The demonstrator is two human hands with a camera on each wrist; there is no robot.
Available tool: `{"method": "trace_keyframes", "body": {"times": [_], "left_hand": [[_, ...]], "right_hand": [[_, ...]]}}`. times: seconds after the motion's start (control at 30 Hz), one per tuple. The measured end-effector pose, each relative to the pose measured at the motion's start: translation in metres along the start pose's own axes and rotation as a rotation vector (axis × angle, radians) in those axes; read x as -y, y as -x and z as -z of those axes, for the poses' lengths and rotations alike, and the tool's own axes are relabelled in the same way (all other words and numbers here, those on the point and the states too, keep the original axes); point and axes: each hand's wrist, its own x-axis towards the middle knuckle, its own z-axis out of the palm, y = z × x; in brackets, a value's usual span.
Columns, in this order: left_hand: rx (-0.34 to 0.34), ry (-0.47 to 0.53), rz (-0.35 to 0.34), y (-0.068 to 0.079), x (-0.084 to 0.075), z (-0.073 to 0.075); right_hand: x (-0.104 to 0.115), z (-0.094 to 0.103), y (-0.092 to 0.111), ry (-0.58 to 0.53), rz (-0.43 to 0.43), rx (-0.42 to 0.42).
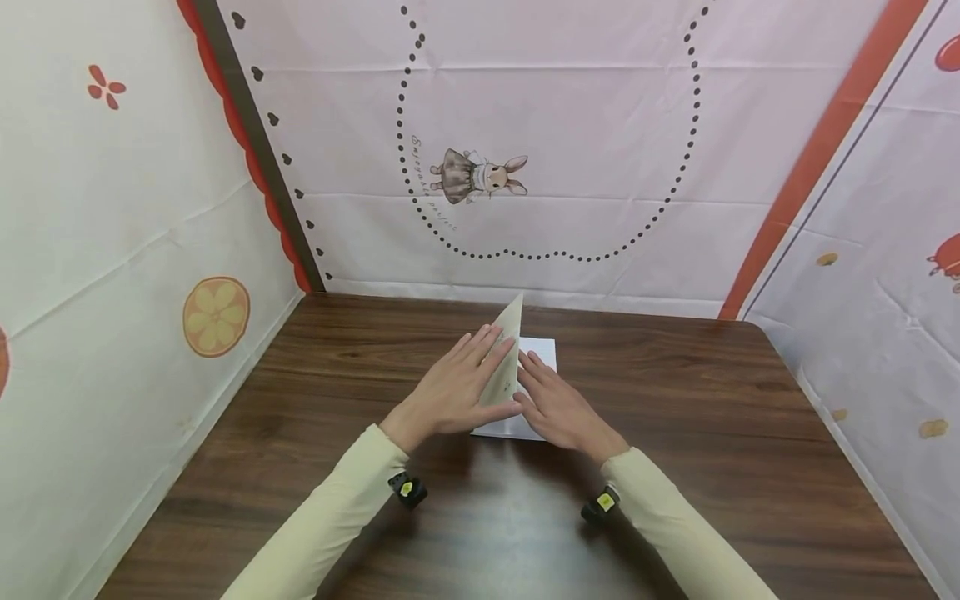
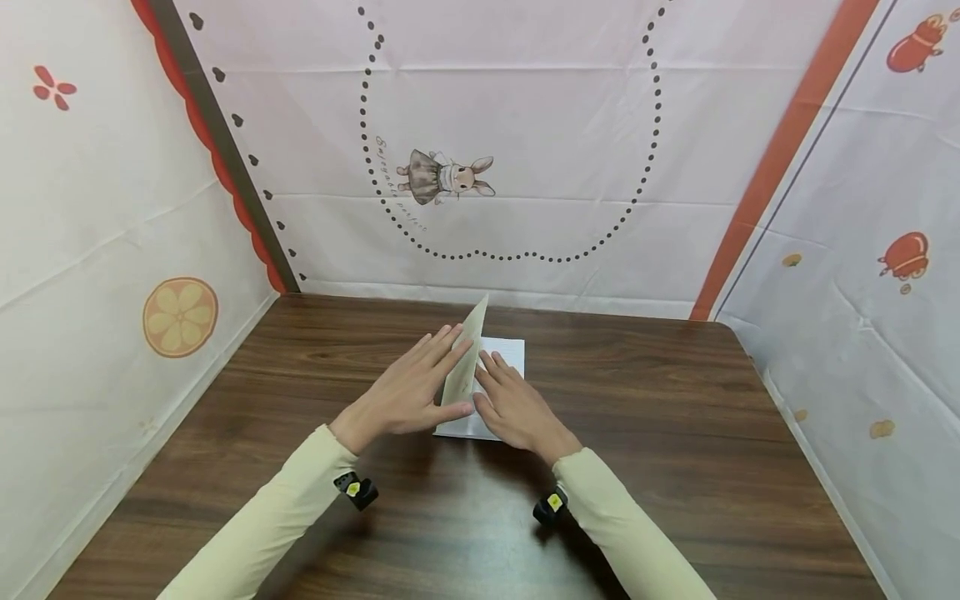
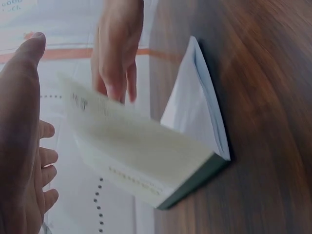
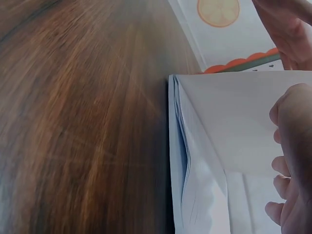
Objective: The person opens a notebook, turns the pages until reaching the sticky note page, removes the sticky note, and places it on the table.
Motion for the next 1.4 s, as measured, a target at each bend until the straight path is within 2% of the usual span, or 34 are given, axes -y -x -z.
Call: {"method": "trace_keyframes", "body": {"times": [0.2,0.43,0.57,0.9,1.4], "left_hand": [[-0.015,-0.018,-0.012,-0.006,-0.002,0.001],[0.008,-0.035,0.049,0.004,0.01,0.009],[-0.004,-0.044,0.07,0.01,0.018,0.013],[-0.029,-0.043,0.098,0.03,0.036,0.016],[0.034,-0.046,0.201,0.069,0.066,0.013]], "right_hand": [[0.004,0.0,-0.005,0.024,0.033,0.009],[0.001,0.004,-0.004,-0.013,-0.039,0.023],[-0.006,0.005,0.001,-0.01,-0.053,0.004],[-0.018,-0.001,0.013,-0.007,-0.098,0.03],[-0.025,-0.011,0.02,-0.014,-0.153,0.113]]}}
